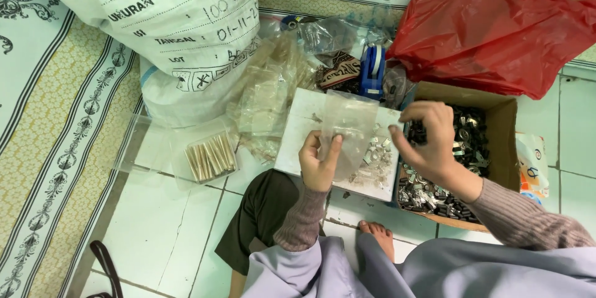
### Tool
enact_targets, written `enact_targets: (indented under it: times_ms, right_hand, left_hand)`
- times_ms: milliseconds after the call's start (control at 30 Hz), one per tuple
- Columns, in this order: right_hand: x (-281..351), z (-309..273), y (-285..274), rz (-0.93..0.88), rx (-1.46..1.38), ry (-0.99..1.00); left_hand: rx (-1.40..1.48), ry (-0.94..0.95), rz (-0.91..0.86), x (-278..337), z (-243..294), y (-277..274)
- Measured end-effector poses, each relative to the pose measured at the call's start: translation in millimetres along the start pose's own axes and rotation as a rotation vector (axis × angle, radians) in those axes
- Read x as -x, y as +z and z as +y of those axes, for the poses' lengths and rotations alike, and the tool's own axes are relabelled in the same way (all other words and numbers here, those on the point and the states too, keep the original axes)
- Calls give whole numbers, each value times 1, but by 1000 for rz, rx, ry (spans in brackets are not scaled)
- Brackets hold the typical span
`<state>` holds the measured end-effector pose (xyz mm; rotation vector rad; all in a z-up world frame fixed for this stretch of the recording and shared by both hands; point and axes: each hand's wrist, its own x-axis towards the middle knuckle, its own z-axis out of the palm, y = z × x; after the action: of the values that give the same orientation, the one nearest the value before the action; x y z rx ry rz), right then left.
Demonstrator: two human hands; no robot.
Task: Picking up small metal components from a box and placing them into small plastic bags for packaging.
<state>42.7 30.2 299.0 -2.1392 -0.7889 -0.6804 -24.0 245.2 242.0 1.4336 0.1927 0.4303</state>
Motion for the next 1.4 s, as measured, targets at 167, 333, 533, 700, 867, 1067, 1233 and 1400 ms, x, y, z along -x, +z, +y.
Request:
enact_targets:
  times_ms: [167,333,533,700,867,1067,1233,1400]
  right_hand:
    - [4,-47,19,-50,149,-154]
    - [-8,-57,24,-70,126,-120]
    - [-15,-64,22,-37,112,-108]
    - [-23,-72,20,-11,213,-195]
    - [-25,-73,20,2,236,-251]
    - [-24,-74,16,12,302,-357]
    - [-17,-66,19,41,327,-415]
    - [-10,-58,21,29,422,-525]
  left_hand:
    - [1,4,-1,13,18,9]
    - [98,65,-58,17,16,11]
    - [163,102,-111,19,-12,5]
    - [43,173,-72,21,8,8]
    - [-90,245,-36,20,13,7]
    - [-51,295,-58,15,20,8]
    - [-69,341,-59,14,20,9]
    - [56,185,-113,21,7,6]
